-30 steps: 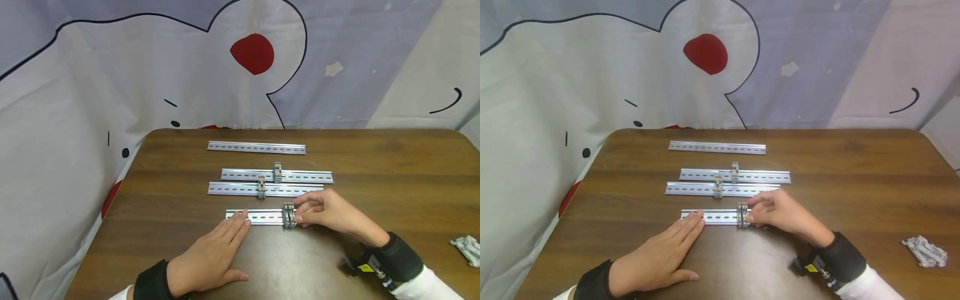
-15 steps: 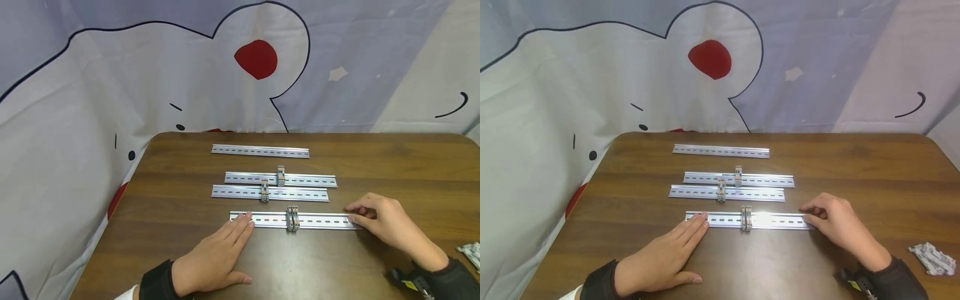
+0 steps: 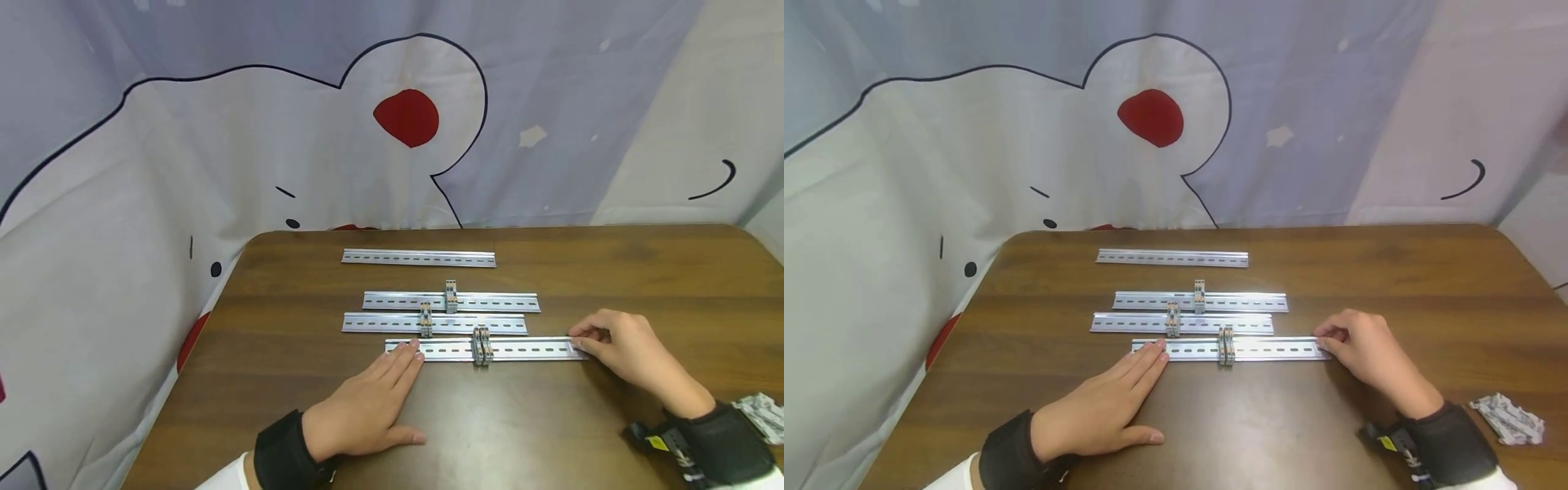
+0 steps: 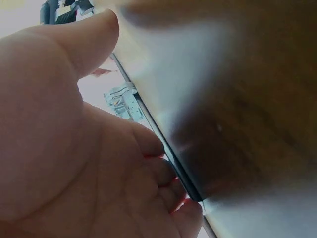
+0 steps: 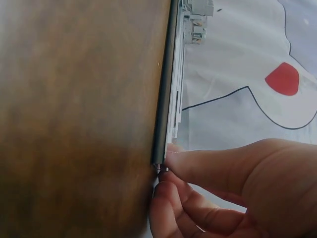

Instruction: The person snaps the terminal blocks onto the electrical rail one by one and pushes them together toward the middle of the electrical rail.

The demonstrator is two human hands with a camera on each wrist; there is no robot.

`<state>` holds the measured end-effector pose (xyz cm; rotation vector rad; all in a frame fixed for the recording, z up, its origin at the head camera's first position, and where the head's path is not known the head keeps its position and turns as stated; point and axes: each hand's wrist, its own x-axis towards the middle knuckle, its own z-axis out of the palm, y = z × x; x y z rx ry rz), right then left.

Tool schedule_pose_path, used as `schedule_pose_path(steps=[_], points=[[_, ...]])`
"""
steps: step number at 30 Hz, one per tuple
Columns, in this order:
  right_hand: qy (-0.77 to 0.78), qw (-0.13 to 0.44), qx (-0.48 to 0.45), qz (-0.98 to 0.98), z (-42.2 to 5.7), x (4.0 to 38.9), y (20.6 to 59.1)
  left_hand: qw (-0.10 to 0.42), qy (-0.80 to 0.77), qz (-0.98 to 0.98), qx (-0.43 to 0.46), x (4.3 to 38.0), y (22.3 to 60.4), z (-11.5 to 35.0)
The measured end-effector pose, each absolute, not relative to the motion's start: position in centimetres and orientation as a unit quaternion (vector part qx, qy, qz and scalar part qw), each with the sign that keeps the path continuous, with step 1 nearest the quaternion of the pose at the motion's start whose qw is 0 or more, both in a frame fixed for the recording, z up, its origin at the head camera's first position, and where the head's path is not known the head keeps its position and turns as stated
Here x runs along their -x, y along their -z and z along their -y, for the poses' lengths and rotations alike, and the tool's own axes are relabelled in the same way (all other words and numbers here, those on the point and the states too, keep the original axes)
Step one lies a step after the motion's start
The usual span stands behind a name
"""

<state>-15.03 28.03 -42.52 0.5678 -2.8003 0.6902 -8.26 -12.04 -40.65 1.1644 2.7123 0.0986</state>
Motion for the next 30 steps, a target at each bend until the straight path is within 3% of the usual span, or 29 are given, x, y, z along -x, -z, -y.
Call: schedule_pose_path(steps=[10, 20, 30], points=[[-0.241, 0.052, -0.184, 0.952, -27.1, 15.9, 42.5, 0.167, -0.121, -0.902, -0.379, 9.4, 39.8, 13.2], [-0.278, 0.027, -0.158, 0.947, -24.1, 19.8, 39.4, 0.067, -0.233, -0.934, -0.261, 14.8, 34.0, 16.7], [-0.294, 0.017, -0.148, 0.944, -21.0, 25.4, 38.6, 0.035, -0.323, -0.937, -0.13, 23.3, 35.1, 19.1]])
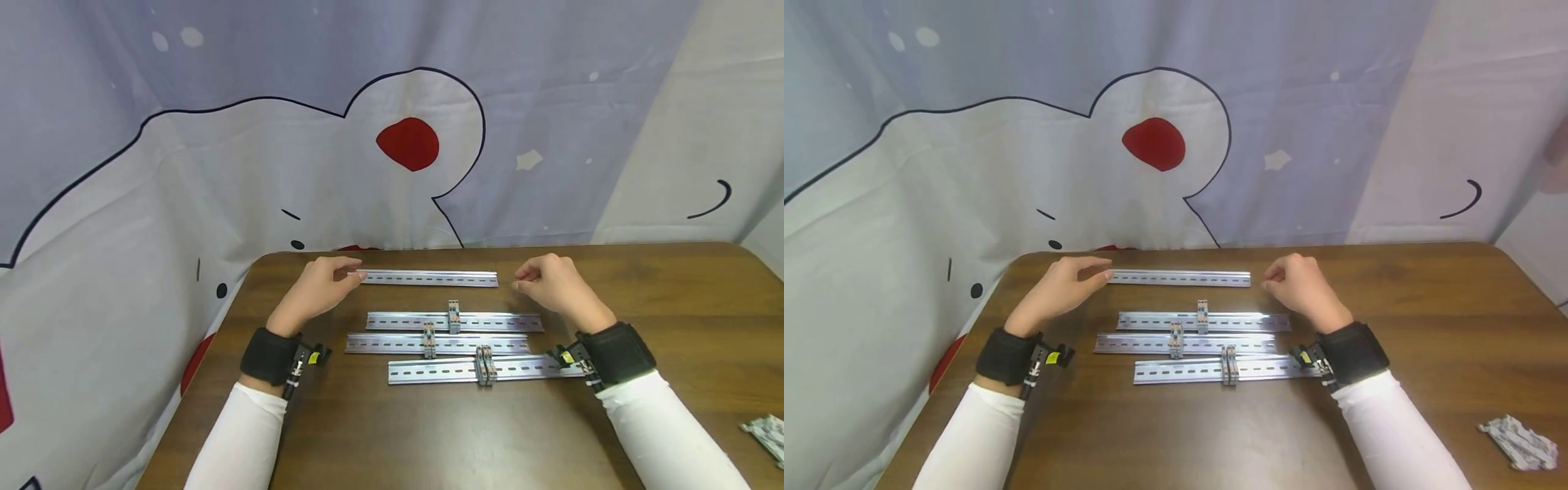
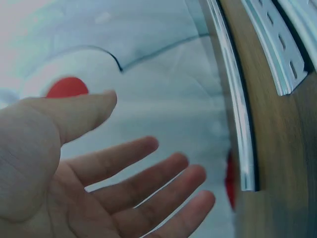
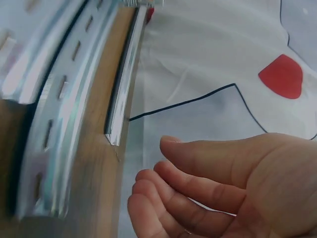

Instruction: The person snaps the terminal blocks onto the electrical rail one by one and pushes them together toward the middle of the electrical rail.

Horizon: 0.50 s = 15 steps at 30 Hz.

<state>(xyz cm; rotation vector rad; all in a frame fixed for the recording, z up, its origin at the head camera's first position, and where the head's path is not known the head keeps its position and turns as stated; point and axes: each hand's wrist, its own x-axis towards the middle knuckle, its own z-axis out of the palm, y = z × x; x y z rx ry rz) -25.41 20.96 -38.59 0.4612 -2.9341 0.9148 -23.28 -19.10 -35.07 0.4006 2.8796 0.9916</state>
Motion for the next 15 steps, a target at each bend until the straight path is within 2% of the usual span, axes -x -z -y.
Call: schedule_pose_path(steps=[9, 15], points=[[-0.25, -0.075, -0.145, 0.954, -18.0, 28.3, 39.9, 0.046, -0.32, -0.944, -0.061, 28.2, 38.2, 20.4], [-0.233, -0.069, -0.151, 0.958, -16.6, 29.2, 40.0, 0.054, -0.316, -0.947, -0.029, 29.2, 39.9, 21.8]])
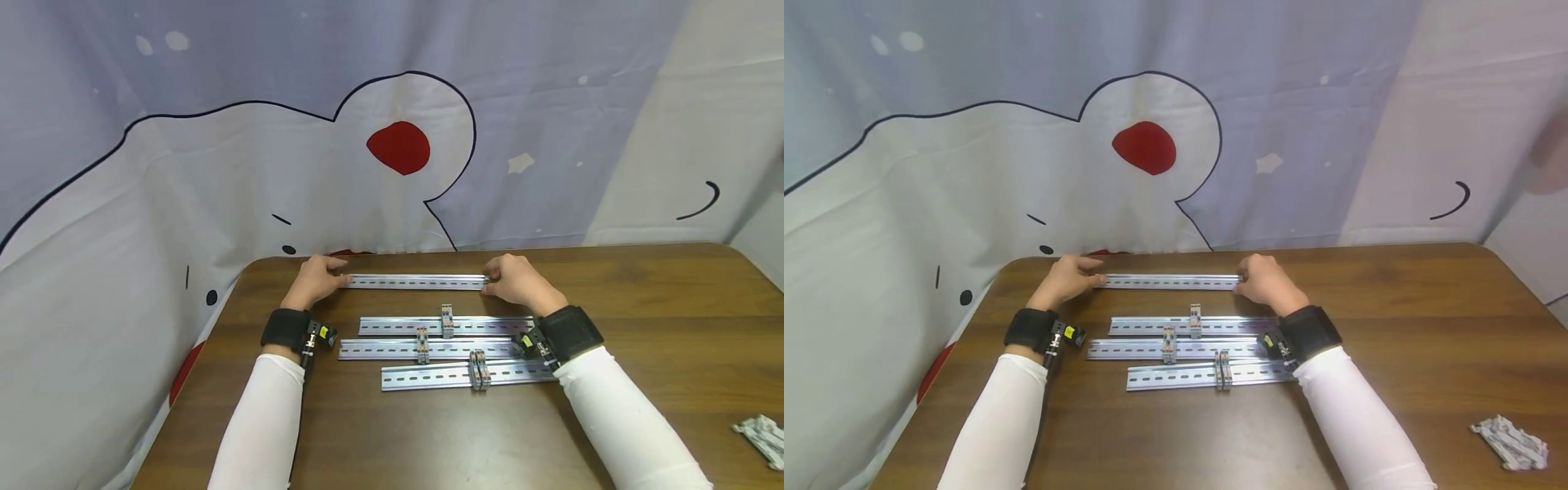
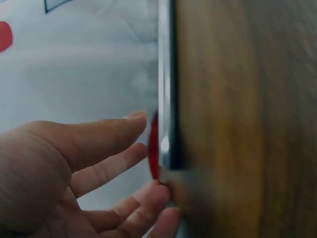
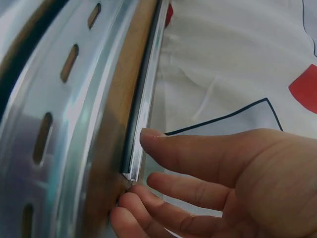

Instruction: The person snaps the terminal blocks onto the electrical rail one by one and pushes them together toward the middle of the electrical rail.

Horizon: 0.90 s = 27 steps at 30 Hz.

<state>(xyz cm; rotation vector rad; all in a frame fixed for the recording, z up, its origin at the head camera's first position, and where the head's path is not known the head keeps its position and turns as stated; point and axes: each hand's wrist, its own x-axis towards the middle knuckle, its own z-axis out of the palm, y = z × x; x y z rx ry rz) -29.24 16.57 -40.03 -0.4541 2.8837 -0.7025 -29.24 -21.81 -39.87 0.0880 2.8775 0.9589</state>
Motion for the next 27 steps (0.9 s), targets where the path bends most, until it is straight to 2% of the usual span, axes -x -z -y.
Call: schedule_pose_path(steps=[12, 20, 27], points=[[0.221, 0.058, 0.139, -0.963, -15.9, 29.1, 40.3, 0.029, -0.359, -0.933, -0.02, 30.0, 41.8, 22.1], [0.253, 0.049, 0.138, -0.956, -16.2, 29.0, 40.0, 0.053, -0.357, -0.933, -0.016, 29.7, 41.2, 22.6], [0.298, 0.049, 0.153, -0.941, -16.7, 29.1, 39.8, 0.079, -0.427, -0.9, -0.034, 28.9, 39.7, 23.2]])
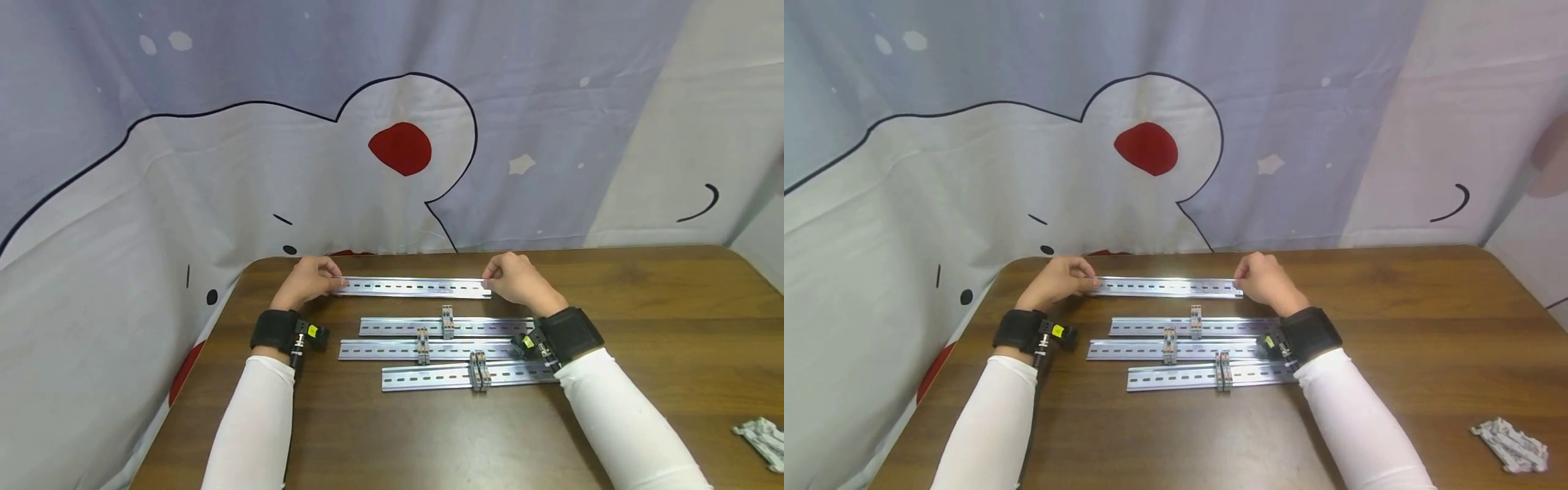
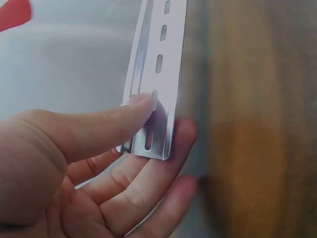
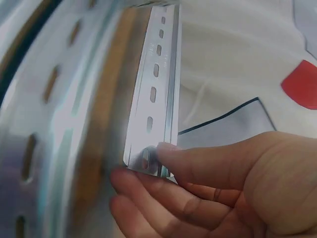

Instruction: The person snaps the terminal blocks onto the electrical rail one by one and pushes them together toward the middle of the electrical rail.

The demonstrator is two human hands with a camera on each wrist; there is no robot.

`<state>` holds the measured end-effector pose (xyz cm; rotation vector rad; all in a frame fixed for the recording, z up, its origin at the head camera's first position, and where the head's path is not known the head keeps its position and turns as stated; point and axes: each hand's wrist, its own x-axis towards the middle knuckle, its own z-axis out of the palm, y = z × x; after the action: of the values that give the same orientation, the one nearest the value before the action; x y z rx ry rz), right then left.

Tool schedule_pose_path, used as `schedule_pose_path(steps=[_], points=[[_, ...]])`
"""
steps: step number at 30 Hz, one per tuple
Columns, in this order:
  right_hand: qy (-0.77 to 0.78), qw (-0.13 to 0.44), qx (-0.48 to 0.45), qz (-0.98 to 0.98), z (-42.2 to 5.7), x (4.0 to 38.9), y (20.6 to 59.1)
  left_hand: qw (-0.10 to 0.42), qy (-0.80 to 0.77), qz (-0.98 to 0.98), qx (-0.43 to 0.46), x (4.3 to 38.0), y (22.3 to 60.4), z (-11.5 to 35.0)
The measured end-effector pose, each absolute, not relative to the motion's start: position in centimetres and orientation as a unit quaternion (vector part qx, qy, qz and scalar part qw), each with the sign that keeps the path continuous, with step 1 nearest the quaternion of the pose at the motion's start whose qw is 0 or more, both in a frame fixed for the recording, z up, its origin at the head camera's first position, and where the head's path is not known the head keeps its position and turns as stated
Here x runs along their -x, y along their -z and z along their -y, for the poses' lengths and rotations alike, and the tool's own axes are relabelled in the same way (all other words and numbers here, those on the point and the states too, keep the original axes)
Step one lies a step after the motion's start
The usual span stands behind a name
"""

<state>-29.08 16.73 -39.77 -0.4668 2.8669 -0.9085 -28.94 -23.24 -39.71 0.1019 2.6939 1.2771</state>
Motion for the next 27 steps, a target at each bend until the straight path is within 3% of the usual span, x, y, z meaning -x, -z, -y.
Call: schedule_pose_path(steps=[5, 13, 27], points=[[0.365, 0.058, 0.154, -0.917, -16.8, 28.8, 39.2, 0.092, -0.457, -0.883, -0.051, 28.0, 37.2, 23.5], [0.381, 0.023, 0.188, -0.905, -17.4, 26.9, 37.3, 0.07, -0.357, -0.925, -0.106, 25.5, 33.1, 23.9], [0.391, 0.091, 0.266, -0.876, -22.5, 19.7, 36.1, 0.019, -0.216, -0.952, -0.218, 16.4, 31.8, 19.9]])
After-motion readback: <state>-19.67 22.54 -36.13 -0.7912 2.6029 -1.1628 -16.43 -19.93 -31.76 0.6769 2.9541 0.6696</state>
